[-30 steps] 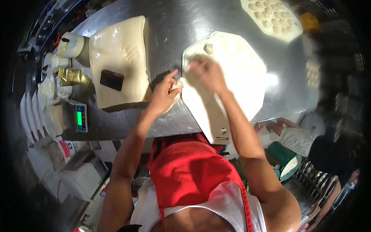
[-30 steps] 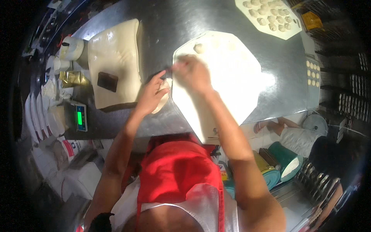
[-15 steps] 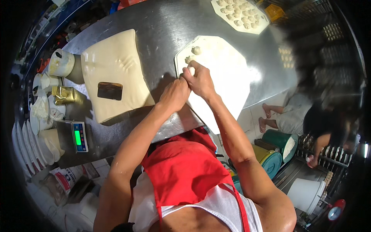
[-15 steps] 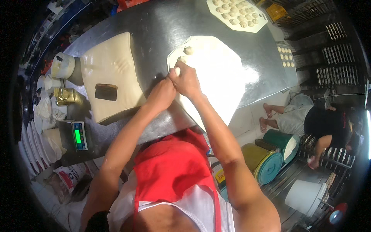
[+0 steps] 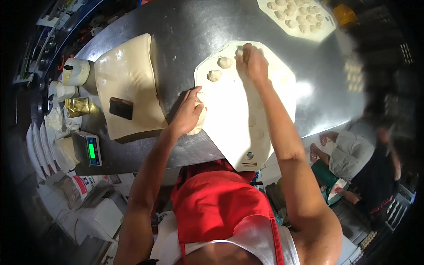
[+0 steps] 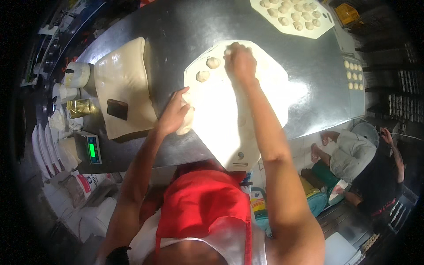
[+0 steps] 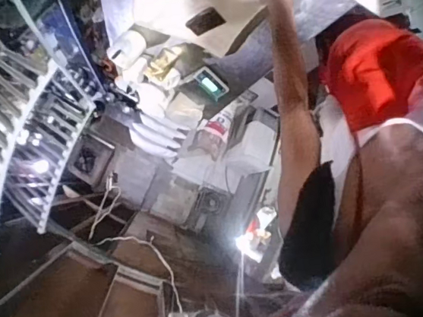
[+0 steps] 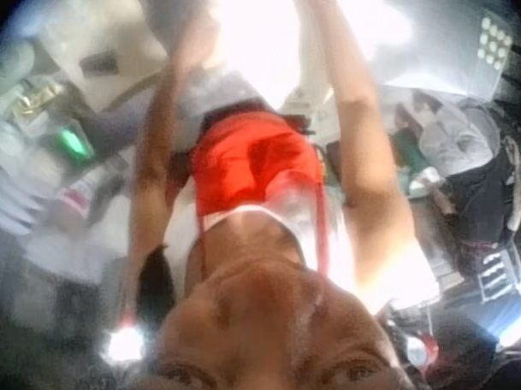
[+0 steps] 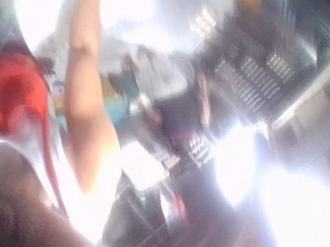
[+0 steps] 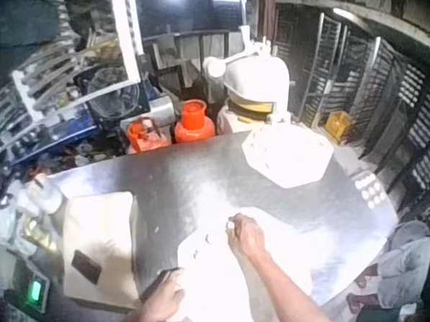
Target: The person prepares dough by smoothing it on a metal counter, cutting it into strips with a bench scraper, and placing small portions onto a round dough divider plate.
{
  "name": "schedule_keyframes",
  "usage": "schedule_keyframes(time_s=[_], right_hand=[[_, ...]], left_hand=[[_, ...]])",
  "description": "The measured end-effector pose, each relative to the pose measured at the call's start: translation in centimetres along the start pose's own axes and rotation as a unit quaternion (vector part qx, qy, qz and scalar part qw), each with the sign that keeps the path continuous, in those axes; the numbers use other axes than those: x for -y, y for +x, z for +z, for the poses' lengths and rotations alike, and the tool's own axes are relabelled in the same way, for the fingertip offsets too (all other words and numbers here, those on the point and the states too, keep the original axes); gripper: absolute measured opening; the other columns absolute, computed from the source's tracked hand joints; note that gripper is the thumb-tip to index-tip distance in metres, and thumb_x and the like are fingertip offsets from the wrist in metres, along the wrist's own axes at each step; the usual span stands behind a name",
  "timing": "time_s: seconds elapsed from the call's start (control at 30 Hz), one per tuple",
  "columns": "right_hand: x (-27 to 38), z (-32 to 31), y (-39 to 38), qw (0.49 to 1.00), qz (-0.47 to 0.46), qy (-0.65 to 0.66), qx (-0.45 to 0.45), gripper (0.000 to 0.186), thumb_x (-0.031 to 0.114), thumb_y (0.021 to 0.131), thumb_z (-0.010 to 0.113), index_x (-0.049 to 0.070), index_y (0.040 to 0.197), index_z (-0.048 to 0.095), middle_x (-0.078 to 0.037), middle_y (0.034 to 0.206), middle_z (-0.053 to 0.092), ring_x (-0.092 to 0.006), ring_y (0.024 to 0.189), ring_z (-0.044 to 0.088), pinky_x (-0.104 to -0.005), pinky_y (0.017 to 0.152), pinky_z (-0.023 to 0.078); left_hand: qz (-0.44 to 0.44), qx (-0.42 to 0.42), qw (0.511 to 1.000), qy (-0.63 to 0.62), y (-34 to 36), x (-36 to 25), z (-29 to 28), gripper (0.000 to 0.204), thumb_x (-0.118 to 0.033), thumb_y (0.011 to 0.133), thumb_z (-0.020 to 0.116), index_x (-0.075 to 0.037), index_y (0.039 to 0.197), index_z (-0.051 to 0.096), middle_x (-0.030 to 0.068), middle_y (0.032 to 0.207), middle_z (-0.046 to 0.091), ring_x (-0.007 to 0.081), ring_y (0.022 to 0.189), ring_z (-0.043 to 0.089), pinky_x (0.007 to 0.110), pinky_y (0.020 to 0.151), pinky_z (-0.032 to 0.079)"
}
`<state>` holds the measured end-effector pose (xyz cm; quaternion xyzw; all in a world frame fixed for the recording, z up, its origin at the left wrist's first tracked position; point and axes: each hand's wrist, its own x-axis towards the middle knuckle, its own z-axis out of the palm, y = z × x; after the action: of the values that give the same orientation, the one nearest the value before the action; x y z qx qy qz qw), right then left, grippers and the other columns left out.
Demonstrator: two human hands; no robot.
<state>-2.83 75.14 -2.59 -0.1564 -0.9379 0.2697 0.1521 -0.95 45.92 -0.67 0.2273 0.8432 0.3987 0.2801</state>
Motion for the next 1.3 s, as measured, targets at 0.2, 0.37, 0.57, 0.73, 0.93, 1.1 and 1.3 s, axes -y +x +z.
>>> schedule_keyframes(time_s=[0.2,0.37,0.57,0.73,0.93,1.1,1.3], right_hand=[[6.9,-0.2,-7.3,0.938,0.193,0.215,0.192,0.036,0.033,0.102,0.074,0.005,0.125,0.076,-0.013,0.106,0.076,-0.0276,0.099,0.072,-0.0396,0.091,0.055],[10.6,-1.3,-11.8,0.892,0.117,0.394,0.188,0.022,0.016,0.097,0.077,-0.001,0.109,0.067,-0.016,0.093,0.072,-0.0278,0.086,0.071,-0.0404,0.083,0.056],[14.0,-3.8,-13.9,0.975,0.107,0.145,0.132,0.054,0.050,0.096,0.075,-0.002,0.107,0.070,-0.027,0.079,0.073,-0.0371,0.080,0.076,-0.0466,0.078,0.058],[16.5,-4.4,-12.9,0.968,0.160,0.172,0.090,0.030,0.028,0.102,0.069,-0.001,0.096,0.069,-0.017,0.063,0.063,-0.0206,0.056,0.056,-0.0422,0.062,0.051],[20.2,-4.4,-15.4,0.951,-0.089,0.217,0.202,0.019,0.017,0.099,0.069,0.001,0.107,0.073,-0.023,0.106,0.073,-0.0283,0.104,0.072,-0.0421,0.091,0.058],[7.3,-1.8,-9.5,0.970,0.093,0.200,0.100,0.020,0.010,0.095,0.071,-0.001,0.112,0.070,-0.021,0.109,0.072,-0.0312,0.096,0.072,-0.0432,0.089,0.058],[4.7,0.5,-8.3,0.992,0.082,0.092,0.042,0.029,0.019,0.095,0.074,0.000,0.116,0.070,-0.025,0.109,0.072,-0.0379,0.100,0.072,-0.0471,0.088,0.056]], left_hand=[[-0.034,-0.023,0.980,-0.196,-1.1,1.6,0.9,0.067,-0.003,0.102,0.068,-0.002,0.162,0.037,0.0178,0.126,0.069,0.0243,0.107,0.074,0.036,0.095,0.056],[-0.043,0.106,0.991,-0.065,-2.3,0.7,-0.8,0.038,-0.034,0.110,0.059,0.001,0.121,0.068,0.0180,0.094,0.073,0.0286,0.098,0.074,0.044,0.086,0.055],[0.097,0.092,0.991,0.009,-3.6,-3.1,-0.8,0.027,-0.019,0.103,0.053,0.004,0.108,0.067,0.0339,0.100,0.071,0.0515,0.102,0.070,0.059,0.087,0.054],[0.080,0.078,0.984,0.137,-2.1,-3.2,0.0,0.031,-0.024,0.101,0.056,0.002,0.113,0.069,0.0313,0.109,0.074,0.0498,0.105,0.072,0.060,0.088,0.054],[0.115,0.122,0.962,-0.216,-0.4,4.8,0.1,0.026,-0.022,0.101,0.057,0.002,0.112,0.056,0.0178,0.102,0.062,0.0301,0.099,0.063,0.042,0.087,0.051],[-0.080,0.137,0.978,-0.136,-1.3,4.0,0.5,0.054,-0.011,0.105,0.047,0.004,0.156,0.034,0.0241,0.132,0.060,0.0253,0.110,0.070,0.039,0.100,0.055],[-0.101,0.059,0.965,-0.235,-2.8,0.9,0.2,0.052,-0.004,0.108,0.058,0.002,0.156,0.040,0.0173,0.135,0.062,0.0214,0.110,0.070,0.034,0.098,0.056]])
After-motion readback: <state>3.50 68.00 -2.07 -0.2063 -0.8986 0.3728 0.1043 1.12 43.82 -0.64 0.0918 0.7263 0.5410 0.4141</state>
